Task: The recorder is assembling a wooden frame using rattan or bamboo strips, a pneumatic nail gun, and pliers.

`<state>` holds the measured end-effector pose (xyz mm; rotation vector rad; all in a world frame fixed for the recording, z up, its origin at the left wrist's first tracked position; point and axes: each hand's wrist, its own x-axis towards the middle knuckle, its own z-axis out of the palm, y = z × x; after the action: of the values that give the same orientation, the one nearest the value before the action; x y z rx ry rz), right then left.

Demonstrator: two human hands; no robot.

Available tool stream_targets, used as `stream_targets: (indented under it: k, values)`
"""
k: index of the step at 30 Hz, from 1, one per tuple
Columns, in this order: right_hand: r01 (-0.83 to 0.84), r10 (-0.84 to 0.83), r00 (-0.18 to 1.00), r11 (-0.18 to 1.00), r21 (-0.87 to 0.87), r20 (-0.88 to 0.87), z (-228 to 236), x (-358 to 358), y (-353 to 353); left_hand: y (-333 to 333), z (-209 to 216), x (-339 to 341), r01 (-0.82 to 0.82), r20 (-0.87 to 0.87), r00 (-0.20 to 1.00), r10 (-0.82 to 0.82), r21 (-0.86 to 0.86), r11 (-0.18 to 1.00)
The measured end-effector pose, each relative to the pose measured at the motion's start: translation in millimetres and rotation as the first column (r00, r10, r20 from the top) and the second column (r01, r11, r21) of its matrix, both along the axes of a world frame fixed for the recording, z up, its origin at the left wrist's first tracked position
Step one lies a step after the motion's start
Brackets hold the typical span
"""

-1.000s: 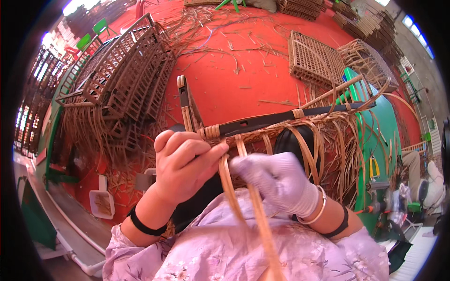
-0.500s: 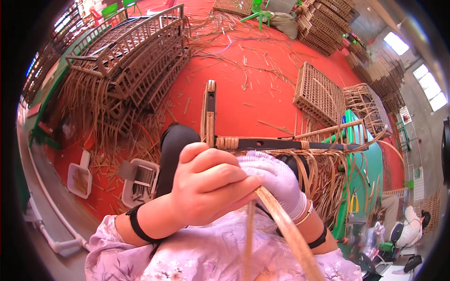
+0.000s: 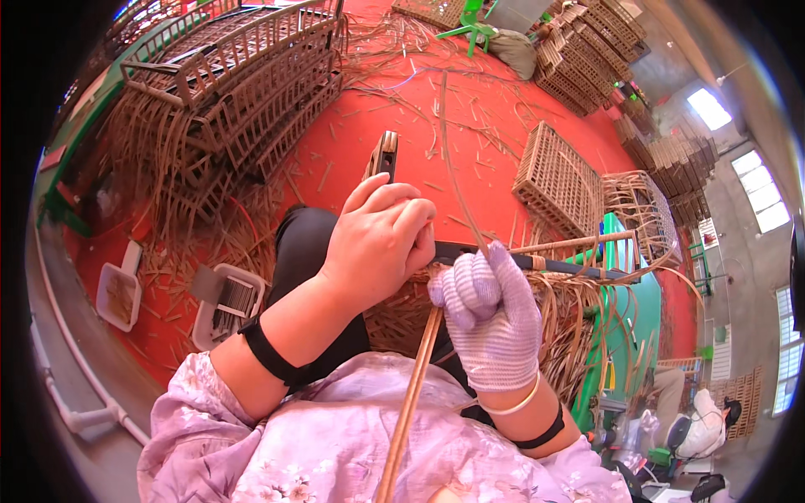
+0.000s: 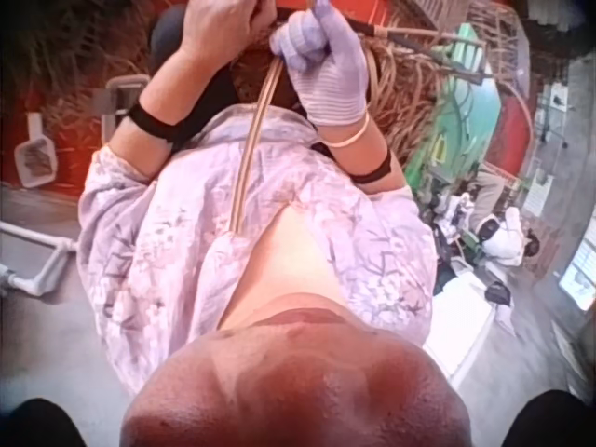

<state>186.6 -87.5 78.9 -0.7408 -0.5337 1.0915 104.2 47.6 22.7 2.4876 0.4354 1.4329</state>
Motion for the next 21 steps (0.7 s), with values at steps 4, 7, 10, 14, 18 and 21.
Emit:
stream_targets:
  k: [4, 7, 10, 14, 18, 21]
  values:
    - [0.018, -0.020, 0.999, 0.997, -0.078, -0.034, 8.8, -6.9, -10.3, -2.6, -3.7, -1.7, 0.001, 0.054, 0.999, -0.001, -0.004, 1.000]
    - [-0.022, 0.023, 0.999, 1.000, -0.016, 0.047, 17.3, -2.1, -6.0, -6.8, -1.3, -3.5, 0.004, 0.040, 0.999, -0.004, -0.003, 1.000]
    - [-0.010, 0.014, 0.996, 0.998, -0.054, 0.088, 33.4, 2.0, 4.2, -10.0, 1.0, -10.6, 0.081, 0.007, 0.997, -0.080, -0.071, 0.994]
    - [-0.077, 0.083, 0.994, 0.994, -0.072, 0.073, 33.0, 22.4, 35.9, -7.0, -9.0, -11.9, 0.097, 0.009, 0.995, -0.097, -0.082, 0.992]
    - [-0.060, 0.062, 0.998, 0.991, -0.123, 0.014, 27.9, 44.1, 72.9, -8.8, -6.3, -8.2, 0.120, -0.007, 0.993, -0.121, -0.079, 0.990]
    - [-0.038, 0.041, 0.999, 0.980, -0.194, 0.010, 13.6, 49.9, 100.0, -6.8, -7.6, -12.8, 0.130, -0.040, 0.990, -0.134, -0.079, 0.988]
